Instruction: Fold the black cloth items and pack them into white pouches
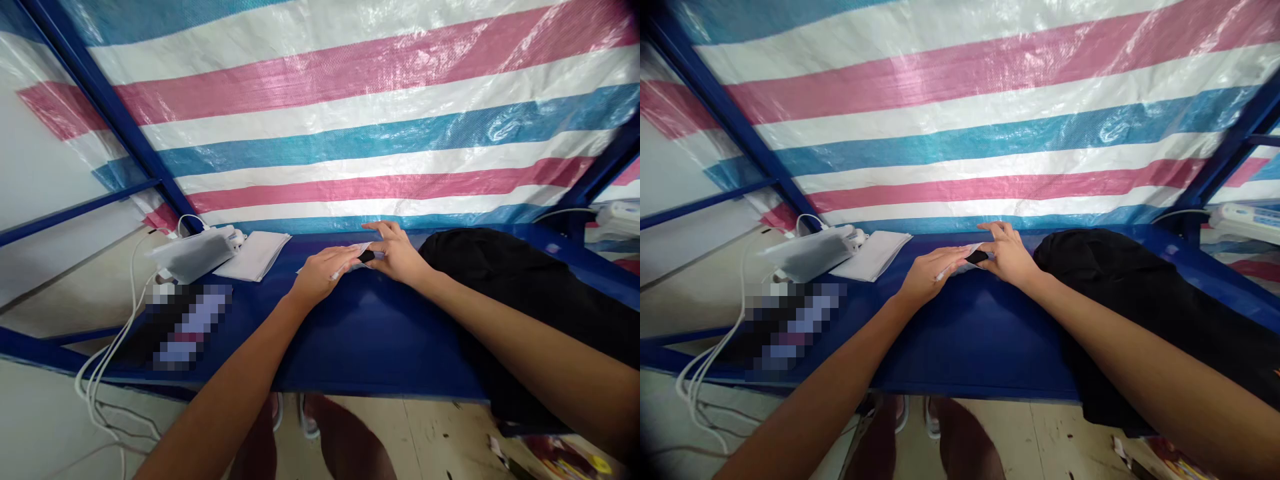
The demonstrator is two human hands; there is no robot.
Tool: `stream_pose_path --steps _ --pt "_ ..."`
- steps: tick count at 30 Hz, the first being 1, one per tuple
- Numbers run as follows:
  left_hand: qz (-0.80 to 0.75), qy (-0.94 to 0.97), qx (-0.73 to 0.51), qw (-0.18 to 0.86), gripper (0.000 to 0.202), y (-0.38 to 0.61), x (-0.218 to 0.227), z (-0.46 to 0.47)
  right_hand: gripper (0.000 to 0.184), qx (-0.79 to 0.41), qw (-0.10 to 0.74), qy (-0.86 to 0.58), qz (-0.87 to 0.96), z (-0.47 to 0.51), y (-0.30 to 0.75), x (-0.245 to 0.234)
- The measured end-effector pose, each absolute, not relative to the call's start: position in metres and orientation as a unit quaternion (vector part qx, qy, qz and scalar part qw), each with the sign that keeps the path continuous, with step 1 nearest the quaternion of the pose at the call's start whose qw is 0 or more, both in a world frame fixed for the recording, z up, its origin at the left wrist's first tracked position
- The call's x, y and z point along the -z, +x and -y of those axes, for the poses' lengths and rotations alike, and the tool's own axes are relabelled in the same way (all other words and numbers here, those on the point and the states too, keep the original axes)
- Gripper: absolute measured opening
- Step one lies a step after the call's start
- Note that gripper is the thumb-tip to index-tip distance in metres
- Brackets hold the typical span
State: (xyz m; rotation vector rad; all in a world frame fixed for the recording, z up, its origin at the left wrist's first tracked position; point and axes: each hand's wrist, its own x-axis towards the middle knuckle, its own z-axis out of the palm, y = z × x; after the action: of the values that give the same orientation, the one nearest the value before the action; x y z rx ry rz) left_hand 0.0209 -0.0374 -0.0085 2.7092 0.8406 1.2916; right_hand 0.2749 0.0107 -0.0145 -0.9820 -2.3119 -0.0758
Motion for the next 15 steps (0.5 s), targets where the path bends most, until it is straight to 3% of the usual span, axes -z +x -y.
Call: stream_pose_path --steps 5,10,15 --pt "-0.29 0.859 -0.42 0.037 0.038 0.02 0.009 0.029 0.036 0.012 0.358 -0.332 0.872 -0.005 0.273 0.013" --pt "-0.321 0.838 -0.439 0.048 0.04 0.015 0.008 0.026 0.027 -0.015 0.395 -0.297 0.869 0.006 0.27 0.004" --pt "-0.333 0.81 -0.482 0.027 0.037 0.022 0.009 0.036 0.029 -0.028 0.383 -0.321 0.866 0.0 0.27 0.008"
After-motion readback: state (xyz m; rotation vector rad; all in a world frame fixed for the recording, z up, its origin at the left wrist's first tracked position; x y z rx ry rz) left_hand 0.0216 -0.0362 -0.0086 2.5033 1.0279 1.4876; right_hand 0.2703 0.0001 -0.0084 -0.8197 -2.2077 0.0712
